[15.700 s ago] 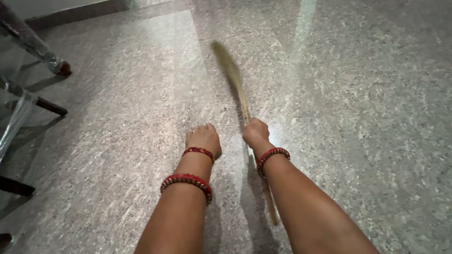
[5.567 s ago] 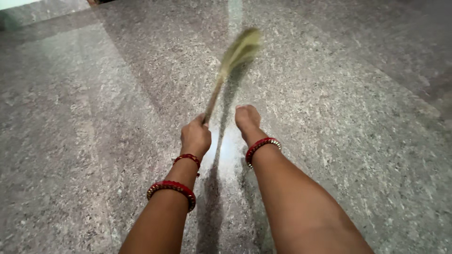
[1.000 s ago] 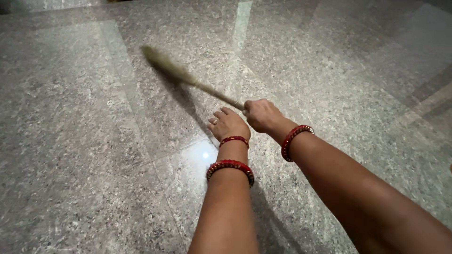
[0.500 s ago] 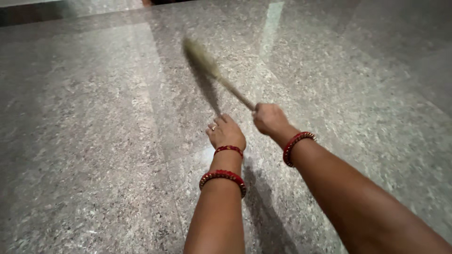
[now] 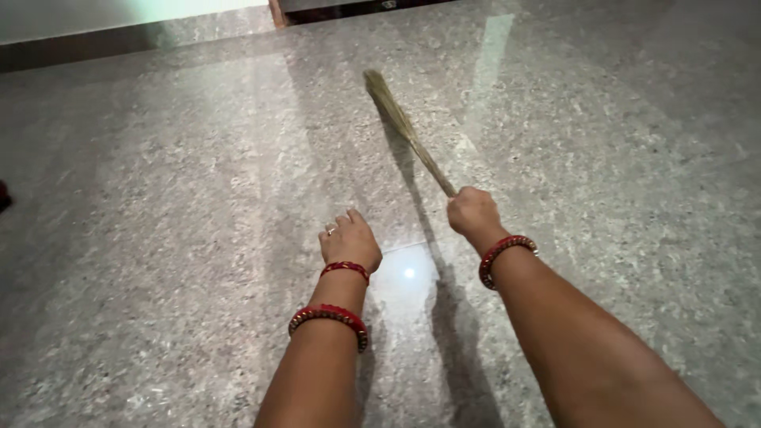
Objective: The person sweeps the tiled floor using a short broom while sitting on the ground, moving the broom in short strokes across the surface.
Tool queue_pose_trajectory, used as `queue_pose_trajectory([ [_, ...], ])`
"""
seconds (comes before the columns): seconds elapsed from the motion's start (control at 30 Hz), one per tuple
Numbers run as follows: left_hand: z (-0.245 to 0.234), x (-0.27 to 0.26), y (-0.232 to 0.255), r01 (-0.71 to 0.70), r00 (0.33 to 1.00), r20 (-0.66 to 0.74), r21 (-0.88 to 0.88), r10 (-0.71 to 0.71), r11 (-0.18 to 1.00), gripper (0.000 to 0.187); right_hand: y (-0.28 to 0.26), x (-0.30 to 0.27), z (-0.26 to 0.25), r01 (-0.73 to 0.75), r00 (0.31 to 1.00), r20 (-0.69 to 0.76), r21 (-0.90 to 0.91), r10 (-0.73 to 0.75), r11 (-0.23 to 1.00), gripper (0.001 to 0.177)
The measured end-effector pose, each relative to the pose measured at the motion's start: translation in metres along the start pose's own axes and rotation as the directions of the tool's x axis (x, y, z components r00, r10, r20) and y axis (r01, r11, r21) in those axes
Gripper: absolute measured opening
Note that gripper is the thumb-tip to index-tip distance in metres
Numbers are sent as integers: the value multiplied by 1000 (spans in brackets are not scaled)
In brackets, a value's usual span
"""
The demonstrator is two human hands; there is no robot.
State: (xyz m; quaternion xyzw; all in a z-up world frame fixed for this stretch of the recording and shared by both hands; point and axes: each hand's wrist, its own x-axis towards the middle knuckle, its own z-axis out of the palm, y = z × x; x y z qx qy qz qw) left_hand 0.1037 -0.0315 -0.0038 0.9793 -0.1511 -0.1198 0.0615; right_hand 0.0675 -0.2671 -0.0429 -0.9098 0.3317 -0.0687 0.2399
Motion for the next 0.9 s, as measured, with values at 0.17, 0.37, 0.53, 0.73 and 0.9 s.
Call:
queue_pose_trajectory([
  [0.17,-5,-2,42,-72,997,8,34,71,997,71,-1,7,9,111,994,-33,98,-109,989,32],
  [0.37,-15,-9,81,-148,989,3,120,148,982,70,22,15,10,-51,979,202,83,34,995,35],
  [0.53,-24,-5,96,-158,987,30,147,155,976,60,32,7,6,-174,984,12,282,178,944,31],
  [0.73,-29,6,113,-174,983,-27,210,184,962,62,-2,-16,6,-201,979,62,418,193,886,33],
  [0.9,-33,10,133,-169,985,25,287,169,943,63,5,-16,21,-304,952,176,433,251,849,32],
])
